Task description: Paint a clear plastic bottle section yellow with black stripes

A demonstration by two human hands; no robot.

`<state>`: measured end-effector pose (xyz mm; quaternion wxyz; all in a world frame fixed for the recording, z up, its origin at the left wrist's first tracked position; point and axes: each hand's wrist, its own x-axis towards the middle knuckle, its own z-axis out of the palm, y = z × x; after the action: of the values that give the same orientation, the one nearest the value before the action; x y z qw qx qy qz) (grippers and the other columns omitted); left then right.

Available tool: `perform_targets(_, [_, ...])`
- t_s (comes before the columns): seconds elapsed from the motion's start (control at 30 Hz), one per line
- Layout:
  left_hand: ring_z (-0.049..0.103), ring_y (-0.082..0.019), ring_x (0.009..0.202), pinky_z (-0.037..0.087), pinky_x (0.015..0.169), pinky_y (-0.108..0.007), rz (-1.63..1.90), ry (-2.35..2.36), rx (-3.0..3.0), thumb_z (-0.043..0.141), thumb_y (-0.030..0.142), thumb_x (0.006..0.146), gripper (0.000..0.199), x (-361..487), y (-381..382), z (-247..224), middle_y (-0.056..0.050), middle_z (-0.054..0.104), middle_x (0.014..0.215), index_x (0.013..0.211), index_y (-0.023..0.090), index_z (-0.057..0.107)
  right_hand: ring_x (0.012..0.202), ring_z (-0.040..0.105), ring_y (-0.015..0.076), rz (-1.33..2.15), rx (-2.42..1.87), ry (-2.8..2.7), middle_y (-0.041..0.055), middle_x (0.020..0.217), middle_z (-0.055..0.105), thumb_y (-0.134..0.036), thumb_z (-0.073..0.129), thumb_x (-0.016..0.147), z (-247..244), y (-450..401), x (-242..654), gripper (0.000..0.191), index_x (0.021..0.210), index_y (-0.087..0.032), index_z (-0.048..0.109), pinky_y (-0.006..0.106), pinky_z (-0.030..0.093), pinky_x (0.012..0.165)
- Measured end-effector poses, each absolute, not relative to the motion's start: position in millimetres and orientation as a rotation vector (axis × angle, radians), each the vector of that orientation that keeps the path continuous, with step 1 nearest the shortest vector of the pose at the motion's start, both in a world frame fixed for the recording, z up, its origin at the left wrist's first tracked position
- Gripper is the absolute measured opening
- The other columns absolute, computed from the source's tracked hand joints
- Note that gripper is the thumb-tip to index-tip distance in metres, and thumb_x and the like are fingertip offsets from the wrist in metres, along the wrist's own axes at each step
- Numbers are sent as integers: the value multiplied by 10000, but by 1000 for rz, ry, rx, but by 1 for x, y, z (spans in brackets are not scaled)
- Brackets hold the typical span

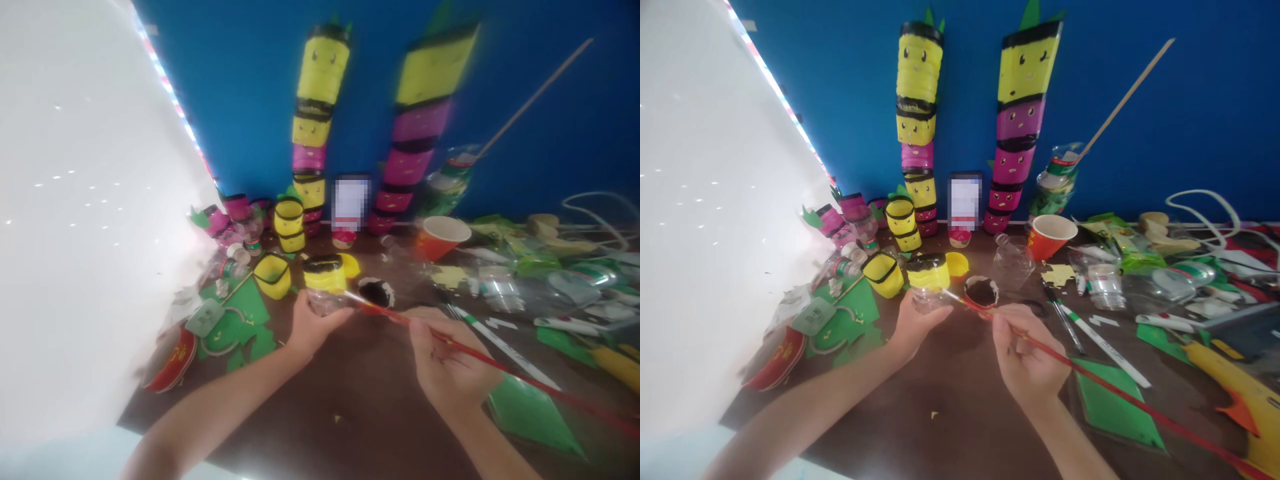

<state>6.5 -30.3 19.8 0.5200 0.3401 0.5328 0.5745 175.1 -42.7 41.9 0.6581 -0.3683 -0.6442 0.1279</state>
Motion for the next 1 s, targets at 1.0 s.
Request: perform_targets(1.0, [684,-215,797,515,795,-353,1378,1362,847,890,254,469,525,10,-31,17,-28,701,781,877,171,571,710,668,187,298,-833,-1495,23,744,686,-132,580,842,44,-45,172,108,824,-230,621,344,539,640])
